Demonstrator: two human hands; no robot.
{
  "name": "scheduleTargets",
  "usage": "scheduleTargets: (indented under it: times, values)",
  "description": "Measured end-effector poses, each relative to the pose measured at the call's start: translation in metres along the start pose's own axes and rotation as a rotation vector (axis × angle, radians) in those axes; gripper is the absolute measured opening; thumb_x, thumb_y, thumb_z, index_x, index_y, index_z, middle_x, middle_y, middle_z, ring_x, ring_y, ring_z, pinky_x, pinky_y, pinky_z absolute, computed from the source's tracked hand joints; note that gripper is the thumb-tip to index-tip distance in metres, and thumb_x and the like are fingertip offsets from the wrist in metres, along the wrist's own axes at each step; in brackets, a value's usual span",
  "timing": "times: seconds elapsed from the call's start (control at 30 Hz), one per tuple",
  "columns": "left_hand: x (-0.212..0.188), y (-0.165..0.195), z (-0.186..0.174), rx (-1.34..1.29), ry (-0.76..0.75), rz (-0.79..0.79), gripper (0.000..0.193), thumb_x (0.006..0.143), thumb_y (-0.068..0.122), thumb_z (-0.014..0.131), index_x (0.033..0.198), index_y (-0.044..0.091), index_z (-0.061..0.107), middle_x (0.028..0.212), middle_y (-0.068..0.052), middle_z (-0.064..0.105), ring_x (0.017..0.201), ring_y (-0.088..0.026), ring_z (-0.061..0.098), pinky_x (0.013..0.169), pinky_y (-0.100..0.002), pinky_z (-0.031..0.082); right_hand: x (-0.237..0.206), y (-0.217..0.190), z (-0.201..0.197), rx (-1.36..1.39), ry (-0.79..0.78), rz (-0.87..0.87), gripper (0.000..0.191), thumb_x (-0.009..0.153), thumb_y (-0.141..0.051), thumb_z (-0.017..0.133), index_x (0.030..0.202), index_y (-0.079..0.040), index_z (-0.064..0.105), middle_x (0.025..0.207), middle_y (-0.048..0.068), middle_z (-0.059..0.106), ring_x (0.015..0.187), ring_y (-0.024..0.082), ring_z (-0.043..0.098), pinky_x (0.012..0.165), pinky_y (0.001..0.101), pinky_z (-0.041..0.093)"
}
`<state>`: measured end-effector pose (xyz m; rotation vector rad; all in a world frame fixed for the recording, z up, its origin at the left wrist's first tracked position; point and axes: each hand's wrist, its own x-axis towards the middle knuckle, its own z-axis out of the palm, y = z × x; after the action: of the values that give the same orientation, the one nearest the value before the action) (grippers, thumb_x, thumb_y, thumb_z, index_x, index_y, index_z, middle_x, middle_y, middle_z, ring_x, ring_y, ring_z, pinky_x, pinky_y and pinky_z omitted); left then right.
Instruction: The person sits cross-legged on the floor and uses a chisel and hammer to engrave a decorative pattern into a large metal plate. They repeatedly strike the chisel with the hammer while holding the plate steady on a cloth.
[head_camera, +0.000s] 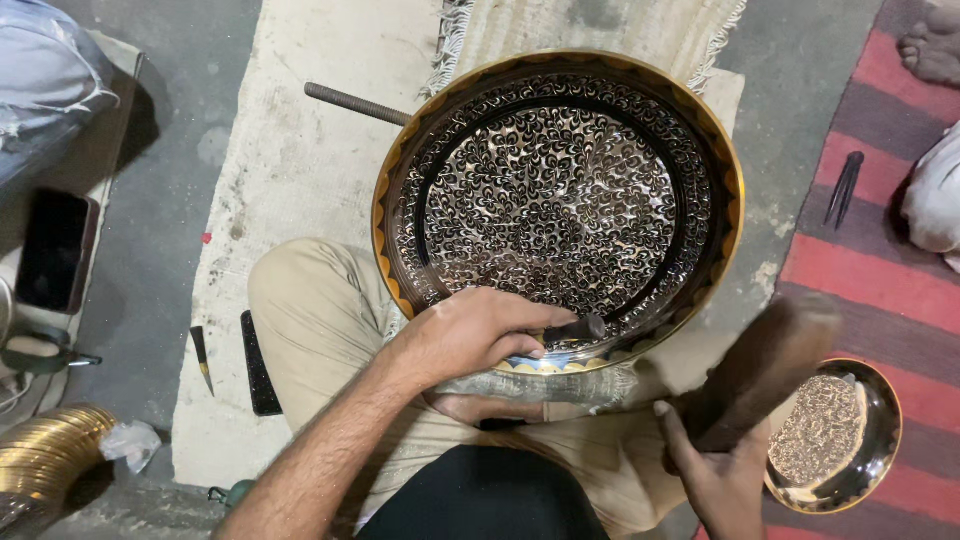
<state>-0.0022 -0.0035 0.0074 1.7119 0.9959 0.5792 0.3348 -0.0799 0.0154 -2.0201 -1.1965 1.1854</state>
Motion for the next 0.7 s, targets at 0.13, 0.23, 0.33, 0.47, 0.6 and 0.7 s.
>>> scheduleTargets:
  times: [0.13, 0.23, 0.33, 0.47, 0.6, 0.7]
  values:
    - [-0.001, 0.0, -0.002, -0.011, 0.008, 0.03, 0.043, 0.092, 0.022, 0.07, 0.135, 0.015, 0.066, 0.123, -0.009, 0.075, 0.11, -0.027, 0.074, 0.098, -0.039, 0.057, -0.001, 0.0, 0.001, -0.41, 0.014, -0.383, 0.069, 0.07, -0.001, 0.081, 0.134, 0.004, 0.056, 0.093, 0.023, 0.067, 0.081, 0.039, 0.066, 0.073, 0.0434, 0.053]
    - [0.0, 0.001, 0.001, -0.003, -0.003, -0.004, 0.041, 0.092, 0.024, 0.07, 0.133, 0.017, 0.067, 0.121, -0.008, 0.076, 0.109, -0.026, 0.075, 0.097, -0.039, 0.057, -0.003, -0.005, 0.003, -0.203, 0.034, -0.203, 0.062, 0.08, 0.0, 0.083, 0.134, 0.006, 0.053, 0.093, 0.026, 0.064, 0.079, 0.042, 0.06, 0.073, 0.0469, 0.051]
    - [0.001, 0.0, 0.001, -0.005, -0.039, -0.043, 0.043, 0.092, 0.026, 0.069, 0.134, 0.02, 0.067, 0.121, -0.007, 0.076, 0.107, -0.024, 0.075, 0.097, -0.039, 0.057, -0.002, -0.011, 0.001, -0.524, -0.009, -0.467, 0.08, 0.069, -0.002, 0.085, 0.141, -0.002, 0.051, 0.11, 0.021, 0.068, 0.102, 0.032, 0.068, 0.086, 0.0381, 0.054]
    - [-0.001, 0.0, 0.0, 0.004, -0.013, 0.009, 0.042, 0.093, 0.025, 0.069, 0.135, 0.018, 0.066, 0.12, -0.009, 0.076, 0.108, -0.026, 0.074, 0.097, -0.04, 0.057, 0.002, -0.005, -0.002, -0.289, -0.04, -0.491, 0.081, 0.071, -0.002, 0.078, 0.144, 0.004, 0.045, 0.12, 0.018, 0.066, 0.108, 0.025, 0.068, 0.091, 0.0341, 0.053]
    - [-0.001, 0.002, -0.001, -0.004, -0.026, -0.025, 0.043, 0.091, 0.025, 0.069, 0.134, 0.02, 0.067, 0.119, -0.007, 0.077, 0.108, -0.025, 0.075, 0.097, -0.04, 0.058, 0.004, 0.013, -0.007, -0.22, 0.018, -0.392, 0.065, 0.077, -0.003, 0.081, 0.137, 0.001, 0.055, 0.115, 0.016, 0.071, 0.104, 0.023, 0.069, 0.094, 0.0337, 0.054]
    - [-0.001, 0.002, -0.001, 0.017, -0.005, 0.013, 0.041, 0.093, 0.026, 0.069, 0.134, 0.019, 0.067, 0.12, -0.008, 0.076, 0.109, -0.026, 0.074, 0.097, -0.04, 0.057, 0.005, 0.025, -0.01, -0.368, -0.07, -0.329, 0.073, 0.07, -0.002, 0.08, 0.138, 0.001, 0.055, 0.112, 0.015, 0.073, 0.104, 0.022, 0.073, 0.09, 0.0339, 0.055]
